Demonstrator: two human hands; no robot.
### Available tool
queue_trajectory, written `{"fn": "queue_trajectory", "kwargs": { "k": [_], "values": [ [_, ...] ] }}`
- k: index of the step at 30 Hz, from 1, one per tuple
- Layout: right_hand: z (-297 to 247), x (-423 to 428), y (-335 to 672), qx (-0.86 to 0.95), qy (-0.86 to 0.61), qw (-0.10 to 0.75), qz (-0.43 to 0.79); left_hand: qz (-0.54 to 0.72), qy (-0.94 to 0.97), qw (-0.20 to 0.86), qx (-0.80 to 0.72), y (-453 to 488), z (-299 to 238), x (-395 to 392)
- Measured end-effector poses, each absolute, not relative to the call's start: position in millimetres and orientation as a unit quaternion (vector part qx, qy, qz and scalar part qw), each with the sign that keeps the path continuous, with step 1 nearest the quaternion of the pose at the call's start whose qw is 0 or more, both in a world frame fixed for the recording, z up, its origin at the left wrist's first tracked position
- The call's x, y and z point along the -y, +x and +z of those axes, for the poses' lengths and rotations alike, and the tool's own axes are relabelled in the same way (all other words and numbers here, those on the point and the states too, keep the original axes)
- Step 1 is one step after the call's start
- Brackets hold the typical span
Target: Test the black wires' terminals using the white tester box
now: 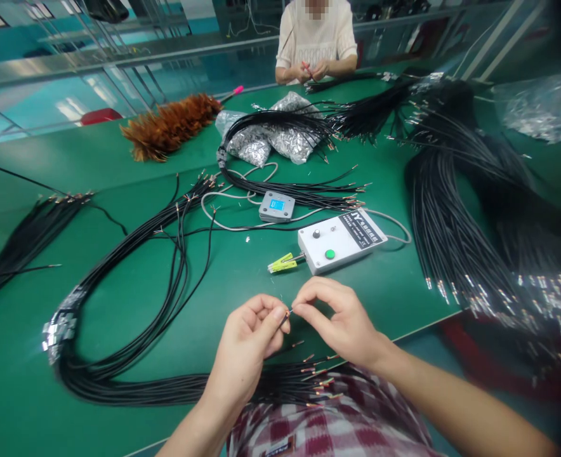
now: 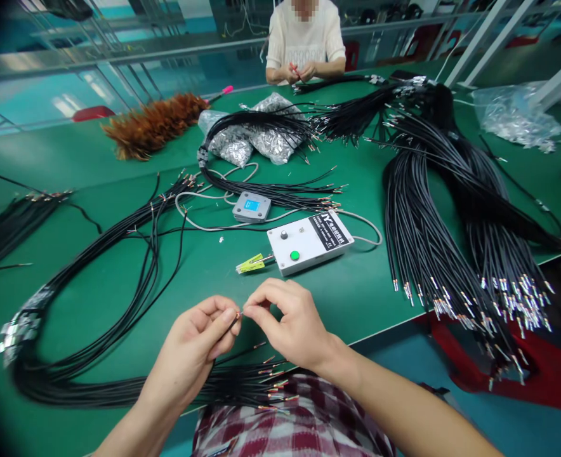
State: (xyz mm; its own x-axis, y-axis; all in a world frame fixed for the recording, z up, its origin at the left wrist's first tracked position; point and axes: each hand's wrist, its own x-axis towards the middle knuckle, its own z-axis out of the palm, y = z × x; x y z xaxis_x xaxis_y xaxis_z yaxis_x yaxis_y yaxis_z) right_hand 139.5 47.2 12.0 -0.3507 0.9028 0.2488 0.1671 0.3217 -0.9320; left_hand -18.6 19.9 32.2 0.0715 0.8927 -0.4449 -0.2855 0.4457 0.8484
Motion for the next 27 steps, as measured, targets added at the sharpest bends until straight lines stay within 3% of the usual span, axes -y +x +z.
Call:
{"fn": "queue_trajectory", "kwargs": {
  "k": [6,12,18,23,27],
  "values": [
    [12.0,-59.4,157.1,0.573,-0.467,0.502,0.448,0.463,0.301,0.633,-0.542,-28.9,29.1,-20.6],
    [7.5,-46.8,144.0,0.638,-0.415,0.399,0.511,0.442,0.316,0.679,-0.494,-22.2,33.2,-21.3],
    [9.6,-46.1,133.1,0.598,-0.420,0.406,0.548,0.413,0.354,0.688,-0.481,-26.5,30.0,-16.1],
    [9.9,-45.6,136.5,0.569,-0.420,0.427,0.563,0.356,0.425,0.632,-0.541,-32.0,29.8,-9.8],
    [5.1,-39.8,142.0,0.608,-0.432,0.444,0.497,0.385,0.409,0.593,-0.577,-27.0,32.6,-7.8]
  ]
}}
